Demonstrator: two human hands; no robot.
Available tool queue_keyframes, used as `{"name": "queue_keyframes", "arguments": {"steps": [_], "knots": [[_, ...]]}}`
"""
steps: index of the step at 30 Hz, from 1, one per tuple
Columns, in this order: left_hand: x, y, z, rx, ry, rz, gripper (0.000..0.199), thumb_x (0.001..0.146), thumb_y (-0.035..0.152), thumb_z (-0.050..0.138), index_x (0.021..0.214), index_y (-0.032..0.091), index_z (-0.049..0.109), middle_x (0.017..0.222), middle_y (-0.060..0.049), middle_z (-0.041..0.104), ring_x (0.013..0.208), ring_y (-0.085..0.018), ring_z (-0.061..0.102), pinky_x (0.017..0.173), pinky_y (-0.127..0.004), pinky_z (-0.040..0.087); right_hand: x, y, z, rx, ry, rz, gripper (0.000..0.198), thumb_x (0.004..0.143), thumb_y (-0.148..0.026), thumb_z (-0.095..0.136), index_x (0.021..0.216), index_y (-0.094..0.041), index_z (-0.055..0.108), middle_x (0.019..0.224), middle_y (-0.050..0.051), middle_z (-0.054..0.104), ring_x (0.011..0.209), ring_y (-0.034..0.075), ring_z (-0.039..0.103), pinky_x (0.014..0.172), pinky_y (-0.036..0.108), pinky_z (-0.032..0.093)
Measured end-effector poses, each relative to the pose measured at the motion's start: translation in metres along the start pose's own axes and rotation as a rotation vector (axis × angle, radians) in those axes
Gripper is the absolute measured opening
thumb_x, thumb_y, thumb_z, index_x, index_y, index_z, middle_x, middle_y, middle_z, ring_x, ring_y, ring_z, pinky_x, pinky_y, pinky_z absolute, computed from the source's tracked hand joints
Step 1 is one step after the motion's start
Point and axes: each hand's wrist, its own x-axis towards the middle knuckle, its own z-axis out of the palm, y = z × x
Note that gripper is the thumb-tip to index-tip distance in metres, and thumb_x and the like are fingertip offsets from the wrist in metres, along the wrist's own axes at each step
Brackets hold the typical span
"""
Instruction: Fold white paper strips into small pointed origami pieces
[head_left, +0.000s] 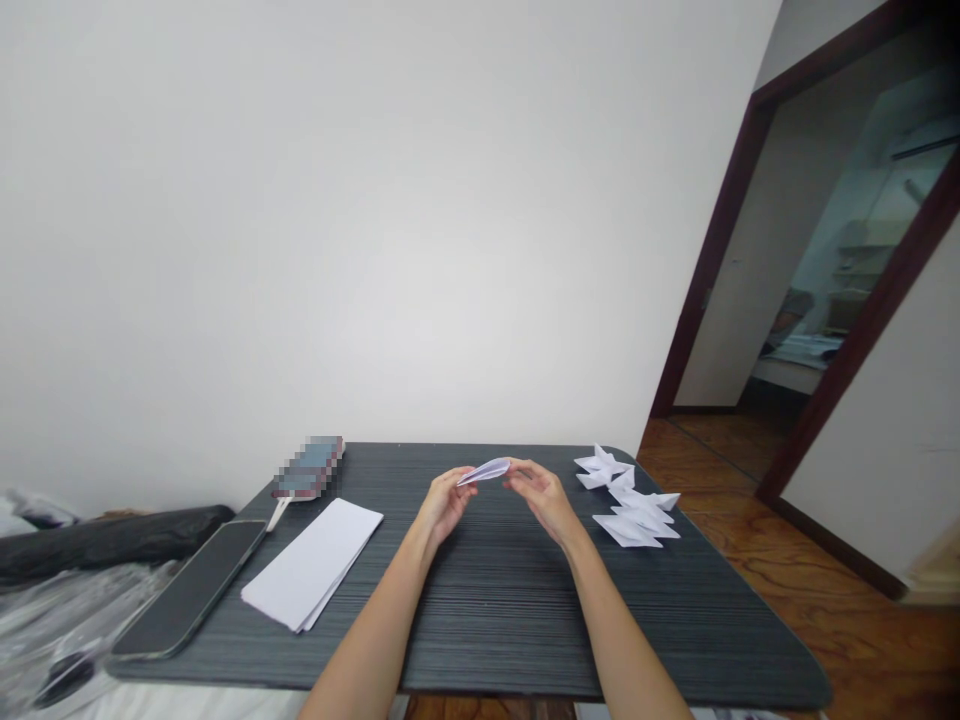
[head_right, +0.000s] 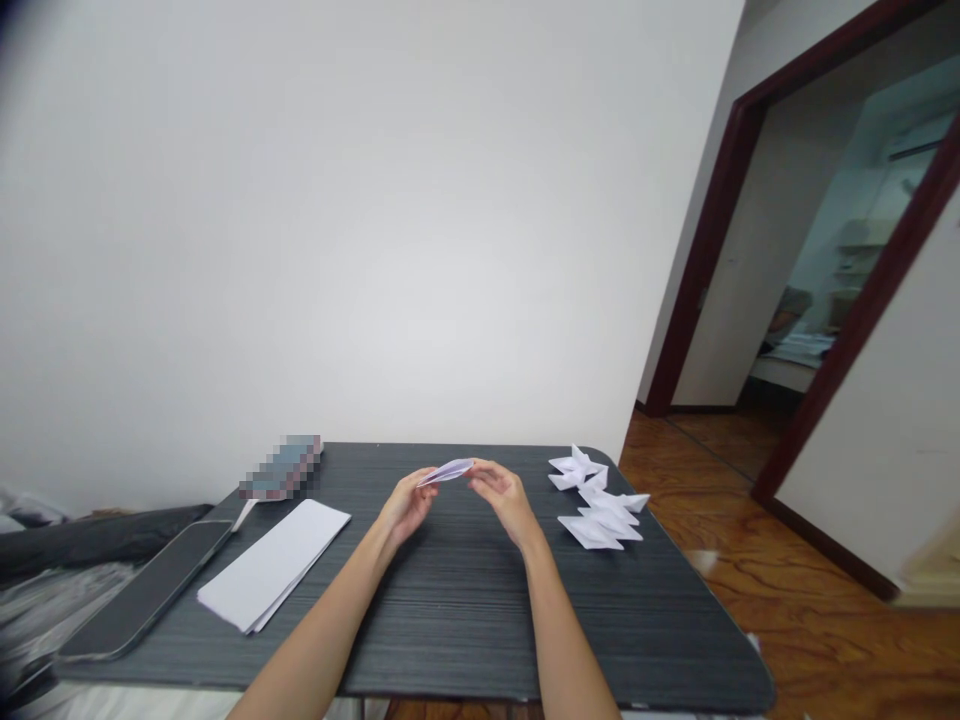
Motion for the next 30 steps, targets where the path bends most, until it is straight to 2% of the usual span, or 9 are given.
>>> {"name": "queue_keyframes", "arguments": {"steps": [5,12,15,18,21,24,27,30], "knots": [[0.000,-0.006,0.002,-0.119,0.014,-0.085,0.015,0.067,0.000,0.048,0.070,0.006,0.060,0.059,-0.004,0.060,0.048,-0.005,0.054,0.047,-0.011,0.046,0.001,-0.001,-0.001,0.007,0.076,-0.064,0.016,0.062,-0.025,0.063,0.075,-0.020,0.055,0.098,0.005,0.059,0.088,0.018,0.055,0.080,0.034,0.041],[0.000,-0.008,0.002,-0.129,0.005,-0.140,0.017,0.068,-0.002,0.045,0.072,0.006,0.059,0.059,-0.005,0.059,0.049,-0.006,0.056,0.049,-0.011,0.046,0.003,0.003,-0.005,-0.108,0.031,-0.052,0.015,0.064,-0.025,0.061,0.077,-0.019,0.059,0.095,0.004,0.060,0.089,0.018,0.055,0.081,0.033,0.041],[-0.003,-0.010,0.003,-0.039,-0.045,-0.150,0.014,0.066,0.001,0.049,0.075,0.006,0.058,0.060,-0.005,0.060,0.052,-0.007,0.057,0.052,-0.013,0.046,0.004,0.009,-0.008,-0.163,0.089,-0.042,0.014,0.063,-0.026,0.062,0.075,-0.018,0.061,0.084,0.003,0.064,0.081,0.017,0.057,0.078,0.032,0.042],[-0.006,-0.010,0.006,0.211,-0.171,-0.167,0.020,0.062,0.005,0.055,0.081,0.008,0.060,0.066,-0.006,0.062,0.060,-0.012,0.058,0.060,-0.021,0.046,0.005,0.011,-0.011,-0.204,0.139,-0.040,0.014,0.063,-0.027,0.061,0.073,-0.018,0.063,0.077,0.003,0.064,0.075,0.016,0.058,0.074,0.031,0.043],[-0.006,-0.007,0.008,0.490,-0.191,-0.010,0.017,0.061,0.010,0.056,0.075,0.008,0.064,0.071,-0.006,0.064,0.067,-0.015,0.058,0.066,-0.025,0.044,0.004,0.010,-0.012,-0.240,0.120,-0.021,0.014,0.063,-0.028,0.062,0.071,-0.017,0.064,0.072,0.003,0.065,0.070,0.016,0.058,0.070,0.029,0.044],[-0.005,-0.001,0.009,0.551,-0.114,0.183,0.017,0.065,0.015,0.051,0.074,0.010,0.065,0.077,-0.006,0.065,0.072,-0.016,0.057,0.069,-0.025,0.043,0.003,0.007,-0.009,-0.260,0.061,-0.019,0.012,0.062,-0.028,0.062,0.067,-0.017,0.064,0.071,0.002,0.064,0.069,0.015,0.057,0.068,0.029,0.043],[-0.007,0.006,0.012,0.545,-0.113,0.221,0.023,0.070,0.023,0.049,0.080,0.010,0.064,0.079,-0.008,0.064,0.073,-0.017,0.058,0.068,-0.026,0.043,0.002,0.006,-0.004,-0.281,-0.026,-0.013,0.012,0.062,-0.028,0.061,0.064,-0.017,0.063,0.071,0.003,0.063,0.069,0.015,0.056,0.068,0.028,0.043],[-0.013,0.010,0.017,0.673,-0.150,0.301,0.023,0.068,0.027,0.054,0.080,0.011,0.064,0.080,-0.009,0.064,0.074,-0.018,0.057,0.067,-0.025,0.043,0.002,0.008,0.000,-0.327,-0.076,-0.006,0.015,0.063,-0.031,0.059,0.065,-0.016,0.063,0.069,0.003,0.062,0.068,0.016,0.055,0.066,0.028,0.043]]}}
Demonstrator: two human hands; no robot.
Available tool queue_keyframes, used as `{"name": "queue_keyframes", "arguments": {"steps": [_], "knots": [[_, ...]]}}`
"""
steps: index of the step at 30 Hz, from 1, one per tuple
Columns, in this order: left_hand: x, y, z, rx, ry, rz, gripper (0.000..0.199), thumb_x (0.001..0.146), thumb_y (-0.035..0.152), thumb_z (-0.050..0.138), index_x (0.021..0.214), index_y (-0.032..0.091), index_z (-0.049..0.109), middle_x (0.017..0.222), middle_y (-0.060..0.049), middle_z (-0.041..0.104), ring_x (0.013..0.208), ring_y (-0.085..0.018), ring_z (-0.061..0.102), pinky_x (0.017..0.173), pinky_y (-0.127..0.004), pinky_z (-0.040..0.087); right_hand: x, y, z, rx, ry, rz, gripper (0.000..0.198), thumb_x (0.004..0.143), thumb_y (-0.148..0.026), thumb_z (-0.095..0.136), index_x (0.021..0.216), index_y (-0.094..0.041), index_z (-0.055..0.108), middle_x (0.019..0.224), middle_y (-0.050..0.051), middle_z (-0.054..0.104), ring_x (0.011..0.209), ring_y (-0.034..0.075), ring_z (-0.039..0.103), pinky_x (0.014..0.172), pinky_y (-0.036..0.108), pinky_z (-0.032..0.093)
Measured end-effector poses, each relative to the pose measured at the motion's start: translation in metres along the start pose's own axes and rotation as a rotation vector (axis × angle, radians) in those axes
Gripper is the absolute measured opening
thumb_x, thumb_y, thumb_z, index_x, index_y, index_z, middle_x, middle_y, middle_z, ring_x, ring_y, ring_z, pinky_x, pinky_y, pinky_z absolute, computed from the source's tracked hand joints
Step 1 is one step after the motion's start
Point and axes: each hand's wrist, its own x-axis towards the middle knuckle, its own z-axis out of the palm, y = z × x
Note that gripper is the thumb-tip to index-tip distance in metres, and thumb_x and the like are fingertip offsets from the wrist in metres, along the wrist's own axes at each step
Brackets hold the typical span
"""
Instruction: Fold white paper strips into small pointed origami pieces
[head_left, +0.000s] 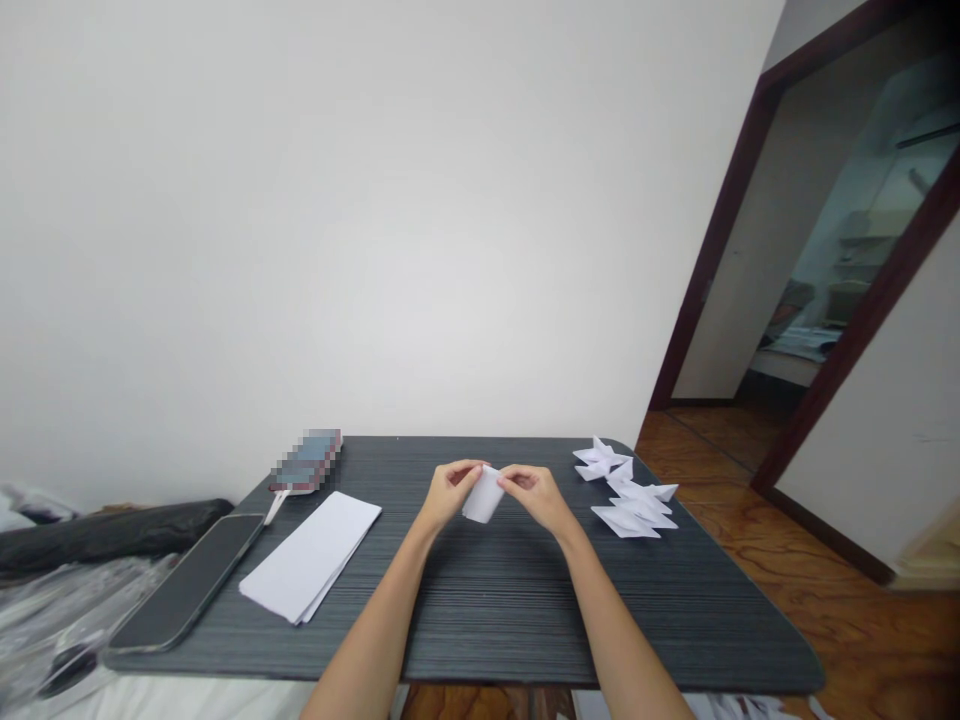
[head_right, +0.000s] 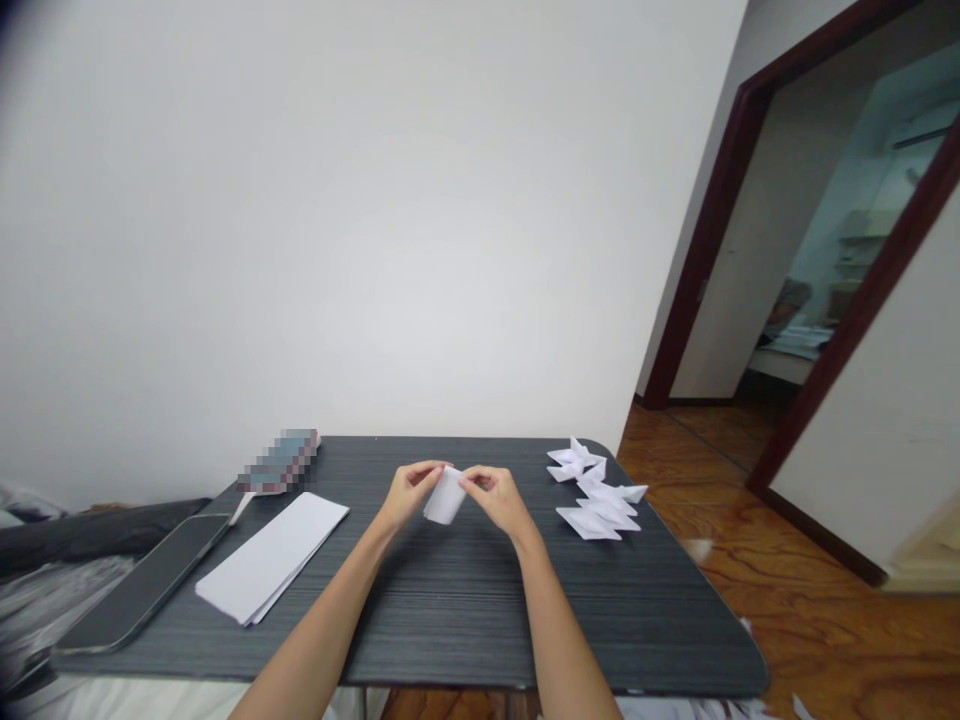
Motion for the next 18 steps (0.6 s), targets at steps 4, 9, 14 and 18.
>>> {"name": "queue_keyframes", "arguments": {"steps": [4,9,14,18], "knots": [[-0.004,0.003,0.006,0.124,-0.009,0.109,0.021,0.066,0.028,0.057,0.078,0.013,0.065,0.078,-0.008,0.063,0.071,-0.016,0.056,0.064,-0.023,0.043,0.000,0.005,0.001,-0.061,0.002,-0.024,0.019,0.065,-0.034,0.056,0.067,-0.016,0.064,0.067,0.003,0.061,0.067,0.016,0.054,0.065,0.027,0.042],[-0.005,0.001,0.009,0.226,0.038,0.166,0.018,0.068,0.028,0.055,0.075,0.015,0.065,0.075,-0.007,0.063,0.068,-0.015,0.056,0.063,-0.023,0.042,0.000,0.009,0.000,-0.161,0.029,-0.065,0.018,0.068,-0.030,0.053,0.068,-0.016,0.063,0.065,0.003,0.060,0.065,0.016,0.054,0.062,0.027,0.042],[-0.006,0.001,0.010,0.299,0.071,0.198,0.017,0.069,0.027,0.054,0.074,0.016,0.066,0.074,-0.007,0.063,0.066,-0.015,0.055,0.061,-0.022,0.041,0.000,0.011,0.000,-0.238,0.041,-0.082,0.019,0.070,-0.029,0.051,0.071,-0.016,0.064,0.065,0.003,0.061,0.064,0.016,0.054,0.062,0.027,0.043],[-0.007,0.001,0.011,0.297,0.086,0.194,0.015,0.068,0.027,0.056,0.072,0.017,0.066,0.072,-0.006,0.063,0.064,-0.015,0.054,0.062,-0.023,0.041,0.000,0.013,0.001,-0.238,0.042,-0.081,0.020,0.070,-0.030,0.051,0.072,-0.016,0.065,0.065,0.004,0.061,0.064,0.016,0.054,0.062,0.028,0.043]]}}
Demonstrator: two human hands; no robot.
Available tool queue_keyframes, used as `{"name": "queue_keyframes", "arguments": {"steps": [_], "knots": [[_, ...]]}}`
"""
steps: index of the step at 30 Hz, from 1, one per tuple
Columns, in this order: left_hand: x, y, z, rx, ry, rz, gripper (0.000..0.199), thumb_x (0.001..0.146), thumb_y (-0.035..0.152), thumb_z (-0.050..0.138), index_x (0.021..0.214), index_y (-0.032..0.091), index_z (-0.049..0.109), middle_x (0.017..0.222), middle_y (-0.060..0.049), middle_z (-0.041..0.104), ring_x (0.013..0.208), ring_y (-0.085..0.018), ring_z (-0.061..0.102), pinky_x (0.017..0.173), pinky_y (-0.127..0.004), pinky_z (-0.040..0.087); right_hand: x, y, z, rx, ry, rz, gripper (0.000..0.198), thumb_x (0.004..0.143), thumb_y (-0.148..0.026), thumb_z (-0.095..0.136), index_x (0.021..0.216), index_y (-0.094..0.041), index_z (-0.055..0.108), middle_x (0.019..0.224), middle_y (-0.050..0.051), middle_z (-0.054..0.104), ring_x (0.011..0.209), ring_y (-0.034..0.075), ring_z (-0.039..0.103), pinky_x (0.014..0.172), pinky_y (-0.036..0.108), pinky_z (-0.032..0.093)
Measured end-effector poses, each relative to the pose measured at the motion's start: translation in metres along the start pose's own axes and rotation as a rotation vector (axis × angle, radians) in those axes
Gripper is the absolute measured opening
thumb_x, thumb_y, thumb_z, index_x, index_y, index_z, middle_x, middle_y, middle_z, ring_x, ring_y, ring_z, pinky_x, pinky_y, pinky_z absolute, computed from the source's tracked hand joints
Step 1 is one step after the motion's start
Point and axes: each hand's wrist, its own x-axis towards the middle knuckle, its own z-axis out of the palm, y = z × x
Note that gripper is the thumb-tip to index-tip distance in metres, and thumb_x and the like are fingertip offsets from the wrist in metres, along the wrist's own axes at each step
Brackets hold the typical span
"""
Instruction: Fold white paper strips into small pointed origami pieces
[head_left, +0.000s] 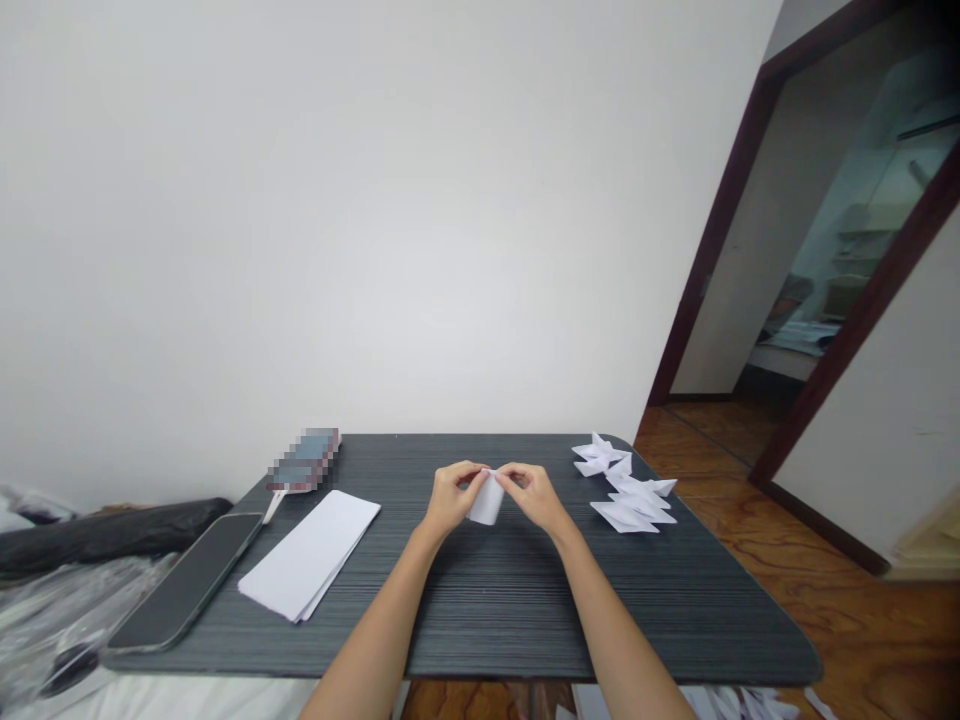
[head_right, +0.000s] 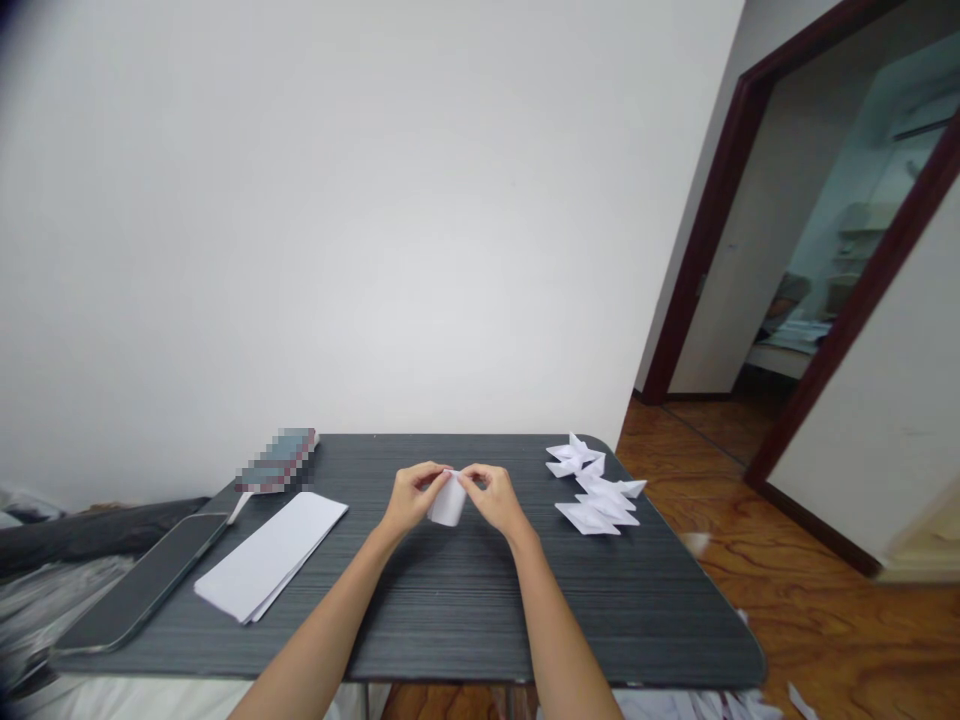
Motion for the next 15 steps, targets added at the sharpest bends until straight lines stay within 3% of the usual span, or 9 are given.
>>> {"name": "queue_keyframes", "arguments": {"steps": [9,15], "knots": [[-0.0017,0.0000,-0.0021,-0.020,-0.012,0.011,0.010,0.065,0.026,0.058,0.067,0.019,0.066,0.067,-0.005,0.061,0.065,-0.016,0.052,0.068,-0.024,0.039,-0.0007,0.0013,-0.0001,-0.009,0.000,0.008,0.019,0.070,-0.031,0.051,0.070,-0.017,0.064,0.064,0.003,0.061,0.063,0.016,0.054,0.062,0.028,0.044],[-0.0008,0.0013,-0.0030,0.045,-0.028,0.045,0.013,0.067,0.025,0.055,0.067,0.018,0.066,0.065,-0.005,0.061,0.061,-0.014,0.052,0.063,-0.022,0.038,0.0001,0.0038,0.0000,-0.034,0.013,0.018,0.019,0.068,-0.031,0.052,0.069,-0.016,0.064,0.066,0.004,0.062,0.063,0.016,0.055,0.062,0.028,0.044]]}}
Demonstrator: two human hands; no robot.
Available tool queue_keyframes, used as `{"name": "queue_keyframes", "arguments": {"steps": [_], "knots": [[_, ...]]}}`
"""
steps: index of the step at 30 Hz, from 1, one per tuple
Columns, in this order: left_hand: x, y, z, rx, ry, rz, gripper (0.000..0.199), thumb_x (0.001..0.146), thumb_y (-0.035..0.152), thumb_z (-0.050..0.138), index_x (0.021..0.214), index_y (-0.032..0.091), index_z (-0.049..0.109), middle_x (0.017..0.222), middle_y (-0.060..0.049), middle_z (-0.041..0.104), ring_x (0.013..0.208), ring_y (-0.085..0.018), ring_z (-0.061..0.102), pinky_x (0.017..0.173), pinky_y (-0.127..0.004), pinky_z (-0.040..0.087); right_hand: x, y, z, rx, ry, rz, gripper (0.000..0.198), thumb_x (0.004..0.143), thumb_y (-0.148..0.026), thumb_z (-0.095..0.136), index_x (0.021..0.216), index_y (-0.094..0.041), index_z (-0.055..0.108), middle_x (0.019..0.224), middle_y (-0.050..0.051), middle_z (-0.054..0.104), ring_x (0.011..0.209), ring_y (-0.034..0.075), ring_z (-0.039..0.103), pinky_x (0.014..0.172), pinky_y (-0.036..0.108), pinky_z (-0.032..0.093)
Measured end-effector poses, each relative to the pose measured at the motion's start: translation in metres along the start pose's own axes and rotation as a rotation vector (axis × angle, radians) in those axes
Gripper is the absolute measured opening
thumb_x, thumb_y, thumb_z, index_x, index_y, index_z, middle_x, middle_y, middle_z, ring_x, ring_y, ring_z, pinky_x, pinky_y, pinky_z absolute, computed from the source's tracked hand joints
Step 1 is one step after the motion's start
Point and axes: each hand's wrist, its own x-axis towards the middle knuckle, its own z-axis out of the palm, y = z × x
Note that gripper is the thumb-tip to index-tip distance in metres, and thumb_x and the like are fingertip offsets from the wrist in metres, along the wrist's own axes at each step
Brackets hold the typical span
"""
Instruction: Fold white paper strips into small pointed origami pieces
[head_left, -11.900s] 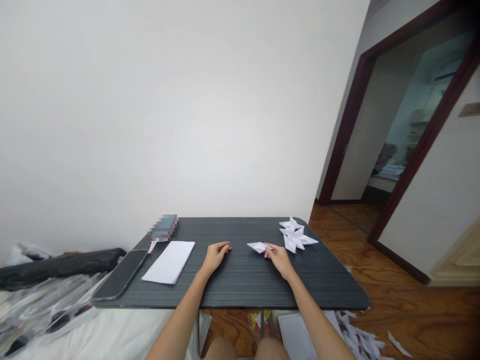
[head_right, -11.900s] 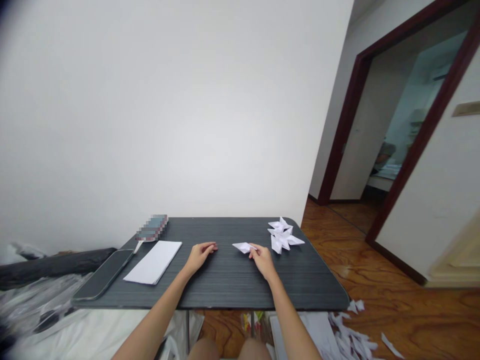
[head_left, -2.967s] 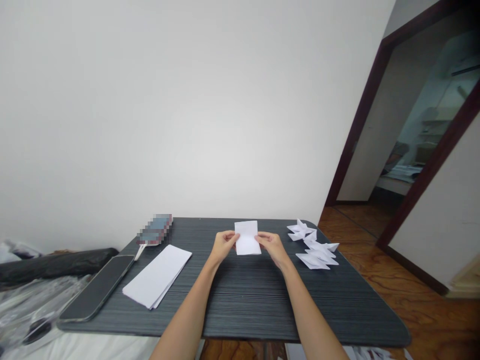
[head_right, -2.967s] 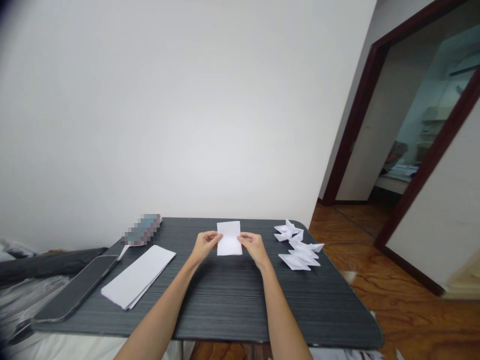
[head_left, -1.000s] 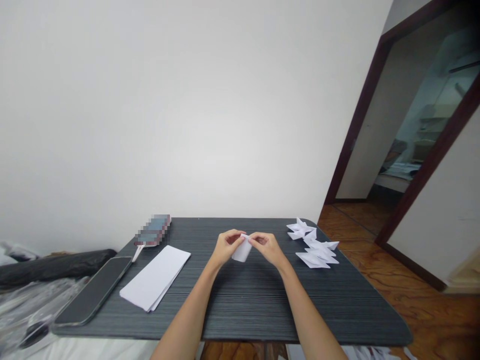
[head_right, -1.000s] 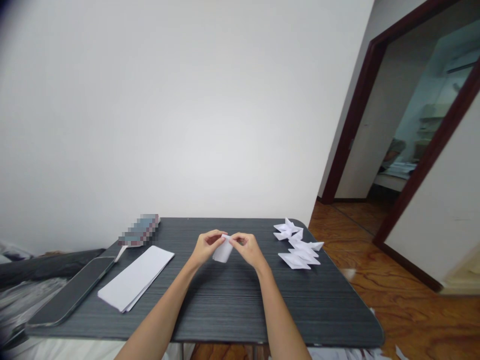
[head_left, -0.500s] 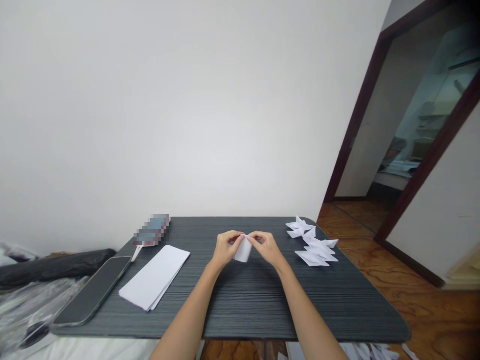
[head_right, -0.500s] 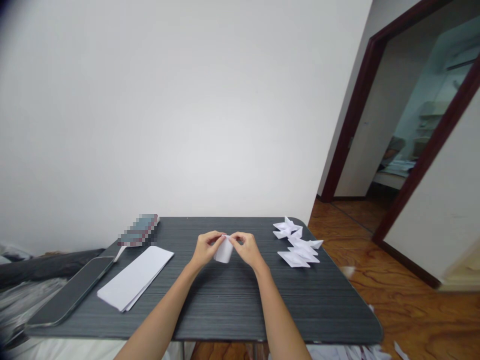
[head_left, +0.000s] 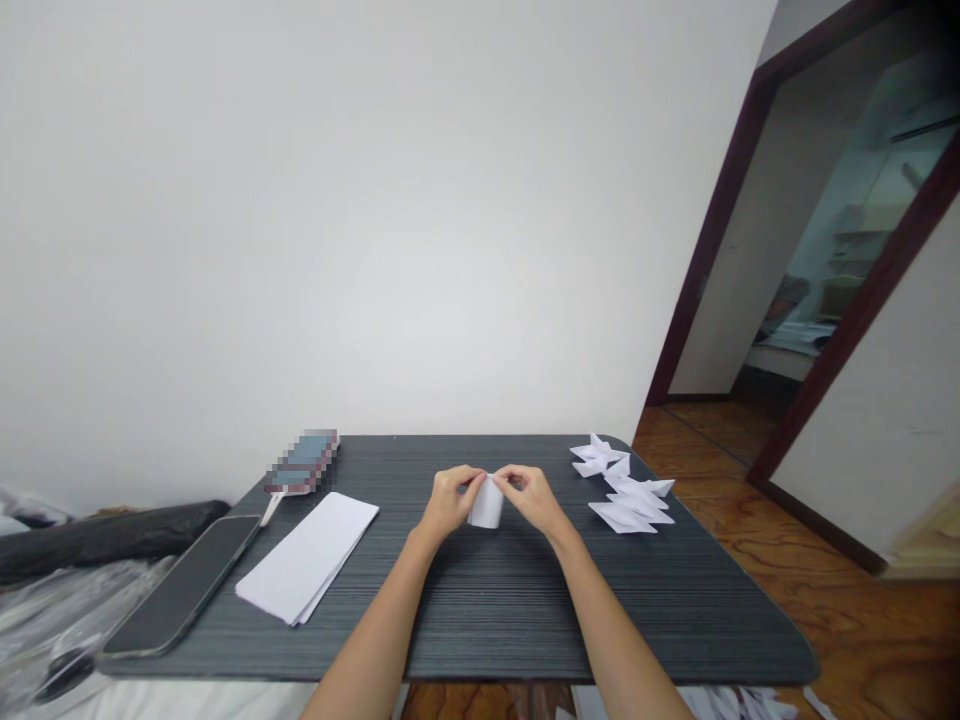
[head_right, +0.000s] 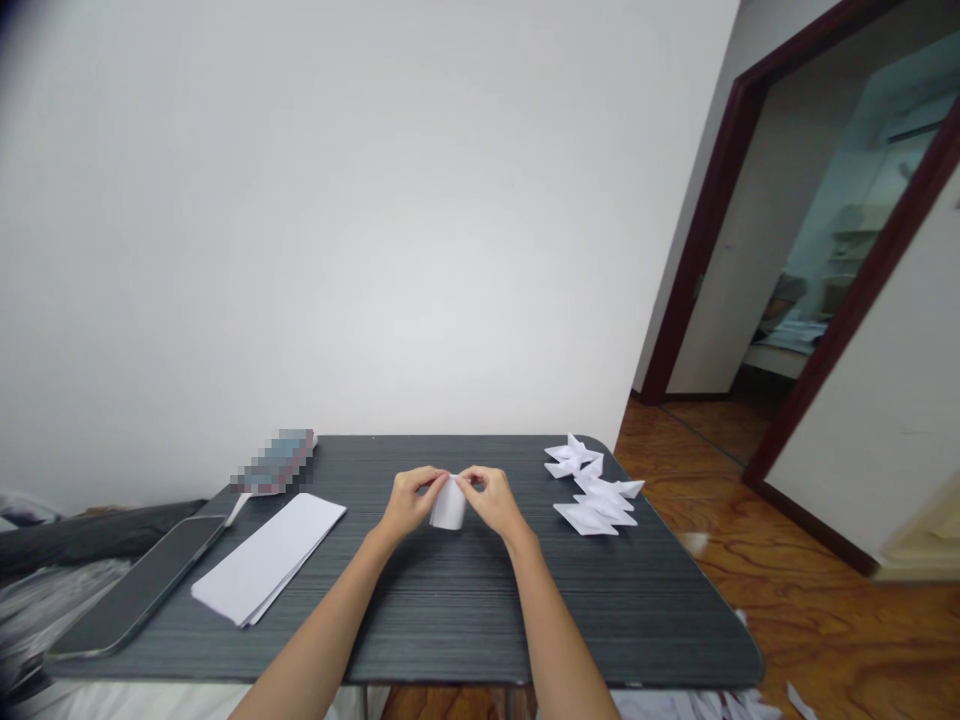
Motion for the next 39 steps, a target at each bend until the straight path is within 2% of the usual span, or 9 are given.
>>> {"name": "queue_keyframes", "arguments": {"steps": [3,8,13,17,24,29,31,34,39], "knots": [[0.000,-0.002,0.000,0.041,0.021,-0.006,0.016,0.069,0.026,0.053,0.067,0.017,0.066,0.064,-0.005,0.061,0.058,-0.014,0.050,0.059,-0.022,0.037,-0.001,-0.001,-0.002,-0.025,0.011,0.000,0.017,0.067,-0.031,0.054,0.065,-0.017,0.063,0.064,0.003,0.062,0.061,0.016,0.055,0.061,0.028,0.043],[-0.002,-0.005,0.002,-0.017,0.073,-0.068,0.016,0.066,0.028,0.056,0.063,0.016,0.066,0.061,-0.005,0.062,0.054,-0.013,0.049,0.054,-0.021,0.035,-0.002,-0.005,-0.003,-0.026,0.009,0.002,0.017,0.065,-0.033,0.056,0.061,-0.018,0.061,0.061,0.002,0.061,0.060,0.015,0.055,0.059,0.026,0.043],[-0.002,-0.010,0.005,0.015,0.145,-0.085,0.021,0.070,0.030,0.051,0.066,0.015,0.065,0.061,-0.004,0.062,0.054,-0.013,0.051,0.052,-0.021,0.037,0.001,-0.003,0.006,0.299,0.029,0.196,0.031,0.062,-0.036,0.060,0.086,-0.017,0.058,0.058,0.000,0.061,0.058,0.015,0.057,0.057,0.026,0.044],[-0.001,-0.014,0.006,0.023,0.156,-0.078,0.021,0.071,0.030,0.051,0.066,0.015,0.065,0.060,-0.004,0.062,0.054,-0.013,0.052,0.051,-0.020,0.037,0.002,0.002,0.009,0.424,0.065,0.318,0.029,0.058,-0.040,0.062,0.069,-0.013,0.062,0.060,0.005,0.063,0.058,0.017,0.057,0.057,0.029,0.044],[-0.003,-0.014,0.006,0.077,0.141,-0.064,0.024,0.072,0.031,0.049,0.066,0.014,0.065,0.057,-0.003,0.061,0.050,-0.012,0.051,0.050,-0.020,0.037,0.002,0.008,0.010,0.415,0.148,0.285,0.030,0.061,-0.042,0.060,0.073,-0.014,0.065,0.064,0.004,0.064,0.058,0.016,0.056,0.057,0.028,0.043],[-0.002,-0.018,0.005,0.127,0.184,-0.077,0.027,0.073,0.032,0.047,0.064,0.013,0.063,0.055,-0.003,0.059,0.049,-0.011,0.051,0.049,-0.019,0.037,0.002,0.007,0.012,0.434,0.073,0.324,0.031,0.062,-0.042,0.059,0.076,-0.014,0.065,0.065,0.005,0.065,0.057,0.016,0.057,0.057,0.029,0.044],[-0.002,-0.019,0.004,0.127,0.153,-0.089,0.027,0.074,0.031,0.045,0.064,0.012,0.062,0.053,-0.002,0.058,0.048,-0.011,0.051,0.048,-0.019,0.037,0.002,0.007,0.011,0.366,0.078,0.307,0.030,0.062,-0.040,0.059,0.073,-0.013,0.066,0.063,0.006,0.065,0.057,0.017,0.057,0.057,0.029,0.044],[-0.002,-0.019,0.003,0.129,0.032,-0.100,0.028,0.075,0.029,0.042,0.063,0.012,0.060,0.048,-0.001,0.056,0.044,-0.010,0.051,0.046,-0.019,0.038,0.002,0.006,0.008,0.212,0.074,0.246,0.029,0.063,-0.038,0.057,0.070,-0.012,0.066,0.062,0.007,0.065,0.057,0.018,0.058,0.055,0.028,0.044],[-0.003,-0.011,0.002,0.292,-0.126,0.009,0.024,0.075,0.028,0.042,0.069,0.013,0.061,0.057,-0.001,0.059,0.050,-0.009,0.050,0.049,-0.017,0.036,-0.002,0.002,0.012,-0.012,-0.065,0.123,0.026,0.069,-0.034,0.050,0.070,-0.013,0.066,0.064,0.006,0.065,0.059,0.017,0.057,0.051,0.024,0.042]]}}
